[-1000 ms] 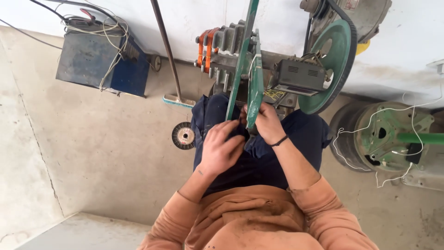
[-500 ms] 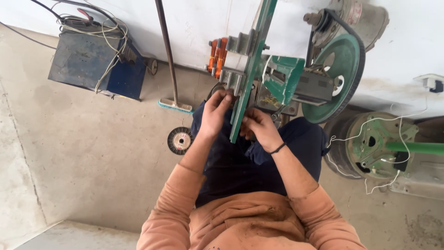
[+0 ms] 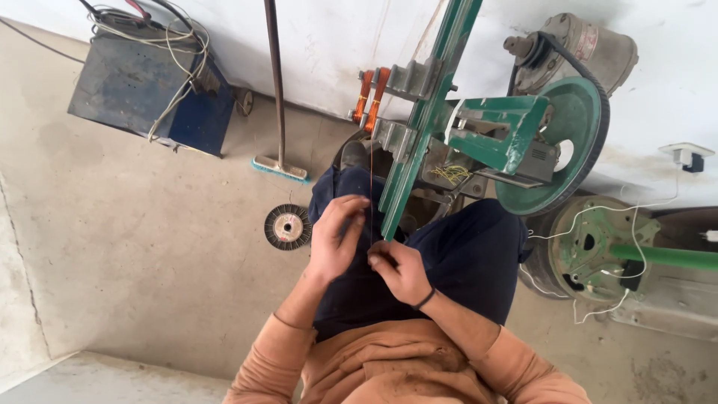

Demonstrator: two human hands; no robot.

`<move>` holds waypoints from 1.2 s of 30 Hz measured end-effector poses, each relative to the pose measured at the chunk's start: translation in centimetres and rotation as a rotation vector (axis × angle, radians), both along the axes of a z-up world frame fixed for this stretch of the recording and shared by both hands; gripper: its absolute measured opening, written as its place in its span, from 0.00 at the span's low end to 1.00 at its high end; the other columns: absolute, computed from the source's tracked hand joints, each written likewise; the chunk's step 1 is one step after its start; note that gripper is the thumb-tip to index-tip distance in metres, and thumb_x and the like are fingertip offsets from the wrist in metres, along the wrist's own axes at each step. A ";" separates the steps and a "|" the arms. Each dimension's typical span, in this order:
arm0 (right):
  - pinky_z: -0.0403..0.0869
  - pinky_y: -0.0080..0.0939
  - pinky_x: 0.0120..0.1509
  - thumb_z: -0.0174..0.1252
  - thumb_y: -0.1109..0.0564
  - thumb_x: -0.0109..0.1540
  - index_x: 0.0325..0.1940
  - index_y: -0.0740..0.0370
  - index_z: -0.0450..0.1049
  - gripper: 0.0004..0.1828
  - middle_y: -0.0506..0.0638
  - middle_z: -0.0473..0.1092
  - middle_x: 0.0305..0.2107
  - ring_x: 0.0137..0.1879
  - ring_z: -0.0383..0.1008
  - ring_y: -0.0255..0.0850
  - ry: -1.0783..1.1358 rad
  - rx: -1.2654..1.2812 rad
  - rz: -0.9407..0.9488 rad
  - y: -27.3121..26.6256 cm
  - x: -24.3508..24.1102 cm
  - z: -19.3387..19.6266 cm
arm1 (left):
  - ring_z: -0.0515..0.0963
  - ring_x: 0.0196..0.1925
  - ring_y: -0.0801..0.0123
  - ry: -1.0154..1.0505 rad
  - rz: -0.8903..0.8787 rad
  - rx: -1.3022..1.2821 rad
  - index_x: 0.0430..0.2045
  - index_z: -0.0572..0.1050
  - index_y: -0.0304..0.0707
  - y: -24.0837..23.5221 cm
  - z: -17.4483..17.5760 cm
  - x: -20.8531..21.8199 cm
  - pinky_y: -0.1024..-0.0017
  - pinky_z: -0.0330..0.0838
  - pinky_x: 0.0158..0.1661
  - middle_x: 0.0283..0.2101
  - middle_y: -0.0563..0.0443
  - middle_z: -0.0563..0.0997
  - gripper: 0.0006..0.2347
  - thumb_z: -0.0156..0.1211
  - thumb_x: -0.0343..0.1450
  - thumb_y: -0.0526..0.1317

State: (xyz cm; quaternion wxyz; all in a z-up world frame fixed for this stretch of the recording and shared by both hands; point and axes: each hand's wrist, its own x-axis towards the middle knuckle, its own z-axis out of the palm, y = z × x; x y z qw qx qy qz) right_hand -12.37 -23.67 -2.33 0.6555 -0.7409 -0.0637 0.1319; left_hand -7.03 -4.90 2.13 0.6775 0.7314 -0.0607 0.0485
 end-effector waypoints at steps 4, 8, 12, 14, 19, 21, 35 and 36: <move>0.74 0.38 0.35 0.66 0.62 0.61 0.39 0.61 0.76 0.05 0.52 0.75 0.29 0.30 0.77 0.44 -0.565 -0.224 0.156 -0.7 1.8 6.9 | 0.80 0.57 0.51 -0.516 -0.047 0.437 0.49 0.79 0.40 1.6 5.2 2.5 0.64 0.74 0.56 0.59 0.42 0.78 0.16 0.61 0.67 0.29; 0.73 0.40 0.34 0.68 0.61 0.60 0.39 0.60 0.75 0.08 0.48 0.75 0.28 0.29 0.76 0.45 -0.794 -0.201 0.311 -0.9 5.1 13.4 | 0.79 0.60 0.51 -0.700 -0.097 0.515 0.49 0.80 0.43 1.8 6.4 4.7 0.61 0.73 0.57 0.60 0.44 0.77 0.16 0.64 0.66 0.32; 0.70 0.42 0.31 0.71 0.58 0.58 0.38 0.56 0.76 0.09 0.45 0.74 0.27 0.28 0.74 0.44 -1.014 -0.282 0.492 1.0 8.8 19.2 | 0.80 0.59 0.53 -0.765 -0.061 0.451 0.49 0.80 0.41 0.9 7.6 5.4 0.62 0.74 0.57 0.57 0.47 0.80 0.15 0.64 0.67 0.33; 0.69 0.43 0.31 0.71 0.56 0.57 0.36 0.54 0.76 0.09 0.45 0.74 0.27 0.28 0.74 0.44 -1.071 -0.372 0.539 1.9 11.0 21.0 | 0.80 0.58 0.54 -0.793 -0.042 0.419 0.49 0.80 0.39 0.2 7.9 5.8 0.61 0.74 0.57 0.55 0.46 0.81 0.15 0.64 0.67 0.33; 0.68 0.41 0.33 0.69 0.59 0.62 0.44 0.61 0.77 0.09 0.46 0.72 0.27 0.29 0.73 0.42 -1.284 -0.561 0.240 1.8 13.9 22.2 | 0.81 0.55 0.53 -0.815 -0.015 0.359 0.37 0.78 0.38 0.9 8.5 5.1 0.63 0.77 0.52 0.51 0.44 0.81 0.10 0.63 0.63 0.29; 0.67 0.41 0.30 0.69 0.59 0.62 0.44 0.62 0.78 0.09 0.46 0.71 0.24 0.26 0.72 0.40 -1.263 -0.682 0.187 1.1 13.6 22.0 | 0.82 0.53 0.55 -0.820 -0.016 0.386 0.39 0.78 0.36 2.6 9.0 5.6 0.64 0.77 0.50 0.50 0.46 0.82 0.10 0.64 0.65 0.29; 0.67 0.42 0.29 0.68 0.59 0.60 0.53 0.61 0.81 0.17 0.48 0.67 0.20 0.24 0.69 0.42 -0.898 -0.588 0.125 1.8 11.6 22.0 | 0.83 0.44 0.60 -0.734 -0.087 0.318 0.40 0.78 0.37 2.7 7.5 9.3 0.67 0.78 0.45 0.49 0.48 0.83 0.10 0.66 0.66 0.30; 0.67 0.43 0.29 0.69 0.58 0.60 0.52 0.60 0.81 0.17 0.48 0.66 0.19 0.24 0.69 0.42 -0.952 -0.746 0.049 1.8 11.4 21.9 | 0.84 0.42 0.62 -0.747 -0.090 0.334 0.39 0.78 0.37 2.9 7.2 9.3 0.68 0.78 0.43 0.48 0.49 0.83 0.09 0.66 0.66 0.30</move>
